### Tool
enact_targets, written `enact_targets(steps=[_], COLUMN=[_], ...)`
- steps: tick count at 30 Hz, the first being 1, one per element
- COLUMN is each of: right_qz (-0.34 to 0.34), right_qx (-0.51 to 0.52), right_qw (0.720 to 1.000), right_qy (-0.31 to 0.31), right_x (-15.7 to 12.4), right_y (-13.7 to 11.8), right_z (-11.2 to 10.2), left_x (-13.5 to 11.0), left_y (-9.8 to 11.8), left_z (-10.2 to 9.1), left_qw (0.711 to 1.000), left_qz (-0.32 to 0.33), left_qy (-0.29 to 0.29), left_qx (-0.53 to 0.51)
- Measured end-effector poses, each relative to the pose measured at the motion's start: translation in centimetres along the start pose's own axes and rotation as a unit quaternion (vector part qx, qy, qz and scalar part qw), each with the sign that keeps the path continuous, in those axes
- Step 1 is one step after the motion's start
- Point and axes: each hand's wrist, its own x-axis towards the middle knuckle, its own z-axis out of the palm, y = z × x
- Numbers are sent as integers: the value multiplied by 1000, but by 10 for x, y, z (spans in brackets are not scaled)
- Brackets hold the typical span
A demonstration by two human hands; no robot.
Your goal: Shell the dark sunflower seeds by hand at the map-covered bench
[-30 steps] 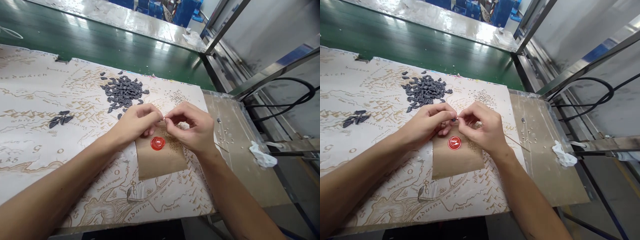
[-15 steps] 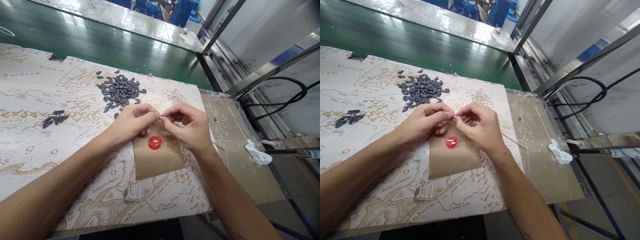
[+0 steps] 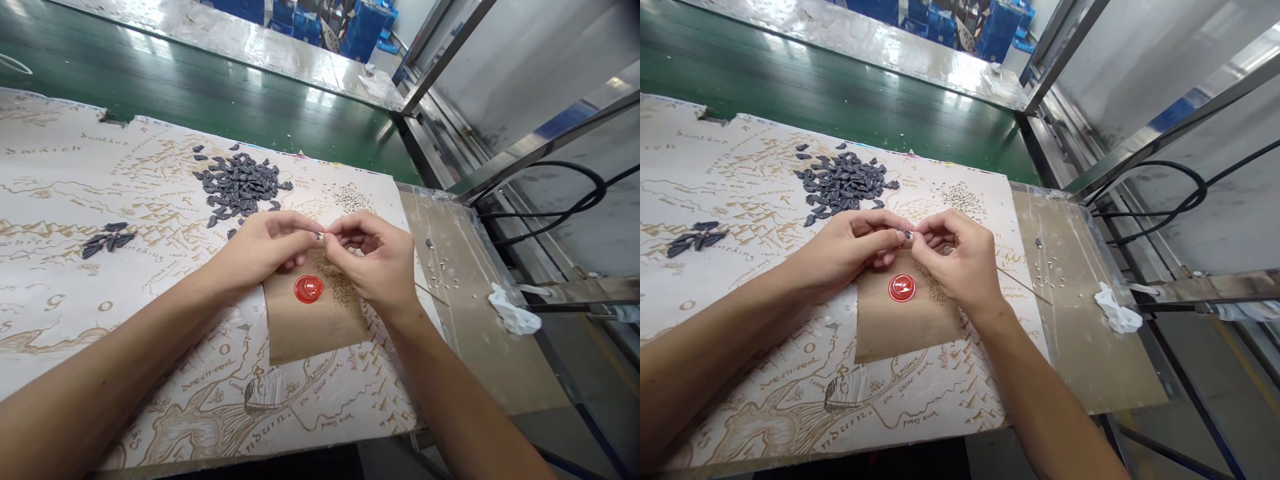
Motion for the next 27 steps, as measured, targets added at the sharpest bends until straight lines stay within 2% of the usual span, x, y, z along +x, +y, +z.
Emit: enact_targets(steps=[7, 12, 15, 20, 27], right_qz=[31, -14, -45, -39, -38], right_qx=[39, -33, -78, -109, -156], right_qw=[999, 999, 992, 972, 948], right_qy=[-12, -19, -85, -205, -276], right_x=[1, 2, 2, 12, 49], right_y=[2, 5, 6, 0, -21], right_z=[-3, -13, -18, -18, -3], left_x=[-1, 0, 1, 4, 7], left_y=[-3, -1, 6, 23, 41], left_z=[-1, 3, 4, -4, -28], left_qw=[1000, 996, 986, 971, 965], left_qz=[0, 15, 17, 38, 73], left_qy=[-2, 38, 71, 132, 168], left_qx=[-7, -76, -148, -193, -185])
